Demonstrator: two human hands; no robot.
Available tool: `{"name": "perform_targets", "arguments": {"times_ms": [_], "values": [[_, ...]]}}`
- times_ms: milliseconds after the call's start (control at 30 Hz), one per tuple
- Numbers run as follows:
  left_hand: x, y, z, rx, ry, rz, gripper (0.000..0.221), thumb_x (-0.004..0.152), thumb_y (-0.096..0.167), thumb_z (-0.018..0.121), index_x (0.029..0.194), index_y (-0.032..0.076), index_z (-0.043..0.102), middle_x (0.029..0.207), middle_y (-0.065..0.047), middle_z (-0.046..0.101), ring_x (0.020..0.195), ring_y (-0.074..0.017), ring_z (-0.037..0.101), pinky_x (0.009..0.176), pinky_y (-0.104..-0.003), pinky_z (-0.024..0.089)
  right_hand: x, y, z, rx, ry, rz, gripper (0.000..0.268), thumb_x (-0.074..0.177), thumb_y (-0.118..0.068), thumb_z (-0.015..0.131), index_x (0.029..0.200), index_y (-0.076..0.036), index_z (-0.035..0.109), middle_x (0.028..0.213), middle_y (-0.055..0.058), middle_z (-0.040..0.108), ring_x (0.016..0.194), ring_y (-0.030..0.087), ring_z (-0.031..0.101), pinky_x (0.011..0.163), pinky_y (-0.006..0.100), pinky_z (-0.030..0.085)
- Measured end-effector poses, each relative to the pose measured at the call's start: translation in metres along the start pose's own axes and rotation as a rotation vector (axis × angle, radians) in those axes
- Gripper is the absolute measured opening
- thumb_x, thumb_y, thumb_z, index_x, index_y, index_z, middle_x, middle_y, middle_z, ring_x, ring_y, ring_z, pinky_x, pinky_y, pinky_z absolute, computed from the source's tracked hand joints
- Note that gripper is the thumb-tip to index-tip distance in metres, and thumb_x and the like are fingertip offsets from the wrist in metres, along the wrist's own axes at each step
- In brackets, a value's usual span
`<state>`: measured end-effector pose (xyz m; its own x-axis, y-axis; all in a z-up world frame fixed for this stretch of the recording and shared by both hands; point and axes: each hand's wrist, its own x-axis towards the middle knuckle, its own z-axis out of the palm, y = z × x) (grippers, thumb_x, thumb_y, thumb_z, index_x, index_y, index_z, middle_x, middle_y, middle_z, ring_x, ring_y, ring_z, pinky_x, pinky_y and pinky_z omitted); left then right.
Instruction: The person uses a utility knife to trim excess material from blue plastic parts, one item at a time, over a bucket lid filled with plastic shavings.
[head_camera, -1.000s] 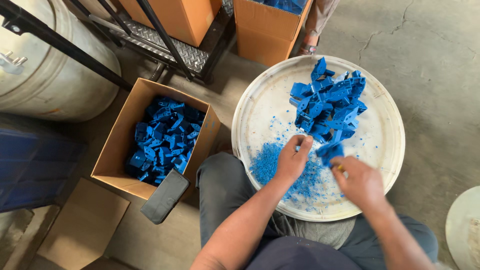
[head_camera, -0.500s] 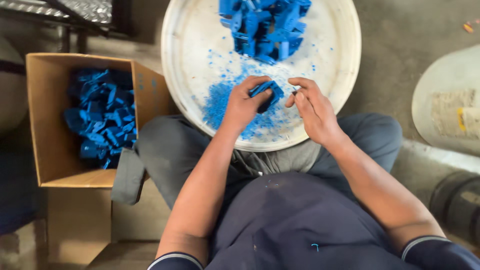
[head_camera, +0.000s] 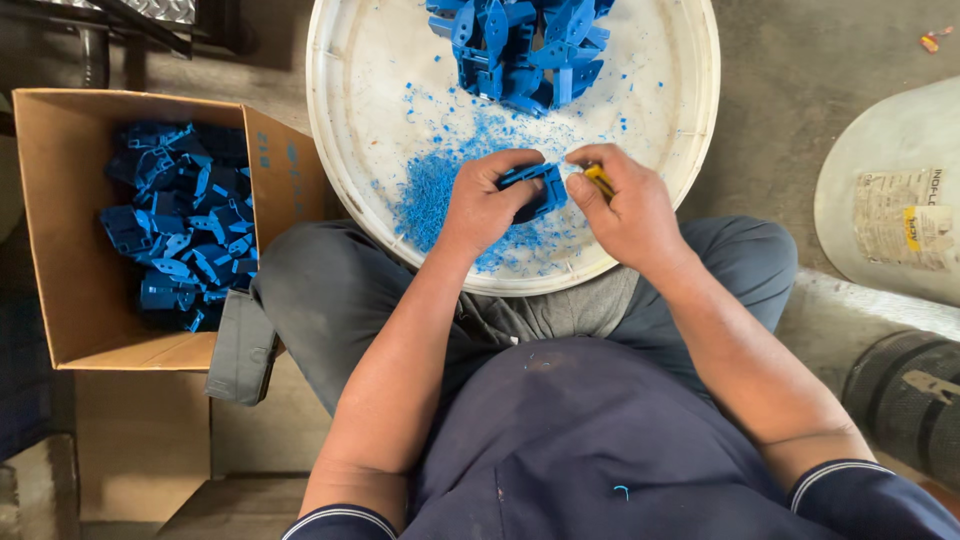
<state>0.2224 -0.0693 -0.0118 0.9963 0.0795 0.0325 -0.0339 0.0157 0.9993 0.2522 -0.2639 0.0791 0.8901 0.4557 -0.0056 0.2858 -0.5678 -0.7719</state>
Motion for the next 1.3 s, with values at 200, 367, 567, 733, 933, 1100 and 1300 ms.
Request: {"name": "perform_targets", "arguments": {"times_ms": [200, 367, 567, 733, 933, 1100, 1300], "values": [[-0.001, 0.001, 0.003, 0.095, -0.018, 0.012, 0.024, 0.083, 0.006, 0.067, 0.105, 0.004, 0.074, 0.093, -0.009, 0.077, 0.083, -0.0166, 0.074, 0.077, -0.029, 0.058, 0.009, 0.001, -0.001, -0.041, -0.003, -0.140, 0.026, 0.097, -0.021, 0.075, 0.117, -0.005, 0.069, 0.094, 0.013, 0.071, 0.079, 0.023, 0.068, 0.070, 0.034, 0.053], [-0.001, 0.013, 0.002, 0.268, 0.000, 0.086, 0.026, 0.079, 0.008, 0.067, 0.105, 0.004, 0.074, 0.098, -0.014, 0.076, 0.089, -0.0279, 0.075, 0.080, -0.035, 0.058, 0.012, 0.002, 0.007, -0.059, 0.004, -0.107, 0.019, 0.094, -0.020, 0.077, 0.102, -0.005, 0.070, 0.092, 0.011, 0.071, 0.072, 0.023, 0.066, 0.065, 0.034, 0.050], [-0.003, 0.024, 0.004, 0.336, 0.029, 0.056, 0.027, 0.078, 0.011, 0.068, 0.104, 0.006, 0.074, 0.097, -0.016, 0.075, 0.091, -0.0317, 0.074, 0.081, -0.038, 0.058, 0.011, 0.005, 0.017, -0.225, 0.079, -0.249, 0.014, 0.094, -0.016, 0.075, 0.099, -0.007, 0.065, 0.091, 0.012, 0.070, 0.080, 0.032, 0.069, 0.069, 0.039, 0.053], [-0.005, 0.026, 0.006, 0.329, 0.057, -0.032, 0.023, 0.078, 0.012, 0.071, 0.099, 0.005, 0.071, 0.089, -0.015, 0.075, 0.082, -0.0294, 0.074, 0.075, -0.036, 0.057, 0.010, 0.008, 0.024, -0.297, 0.107, -0.271, 0.014, 0.091, -0.013, 0.073, 0.098, -0.007, 0.063, 0.090, 0.010, 0.070, 0.080, 0.032, 0.070, 0.068, 0.041, 0.054], [0.001, 0.011, 0.003, 0.131, 0.170, -0.083, 0.016, 0.080, 0.006, 0.074, 0.095, 0.004, 0.069, 0.078, -0.007, 0.071, 0.068, -0.0125, 0.064, 0.064, -0.028, 0.053, -0.003, 0.007, 0.031, -0.183, 0.129, -0.209, 0.014, 0.094, -0.013, 0.073, 0.099, -0.005, 0.063, 0.088, 0.011, 0.067, 0.073, 0.025, 0.069, 0.065, 0.037, 0.053], [0.003, 0.001, -0.001, 0.017, 0.181, -0.039, 0.016, 0.081, 0.001, 0.071, 0.097, 0.005, 0.070, 0.082, -0.002, 0.071, 0.073, -0.0087, 0.063, 0.067, -0.027, 0.053, 0.003, 0.012, 0.015, 0.039, 0.123, -0.052, 0.014, 0.097, -0.012, 0.067, 0.106, -0.002, 0.062, 0.088, 0.010, 0.068, 0.074, 0.022, 0.066, 0.068, 0.033, 0.051], [0.005, -0.009, -0.003, -0.480, 0.098, -0.060, 0.021, 0.088, -0.001, 0.058, 0.107, 0.002, 0.067, 0.096, -0.004, 0.070, 0.085, -0.0110, 0.060, 0.079, -0.027, 0.049, -0.002, 0.006, 0.013, 0.110, -0.074, 0.038, 0.023, 0.105, -0.017, 0.051, 0.121, -0.002, 0.059, 0.087, 0.009, 0.072, 0.084, 0.024, 0.072, 0.076, 0.035, 0.053]]}}
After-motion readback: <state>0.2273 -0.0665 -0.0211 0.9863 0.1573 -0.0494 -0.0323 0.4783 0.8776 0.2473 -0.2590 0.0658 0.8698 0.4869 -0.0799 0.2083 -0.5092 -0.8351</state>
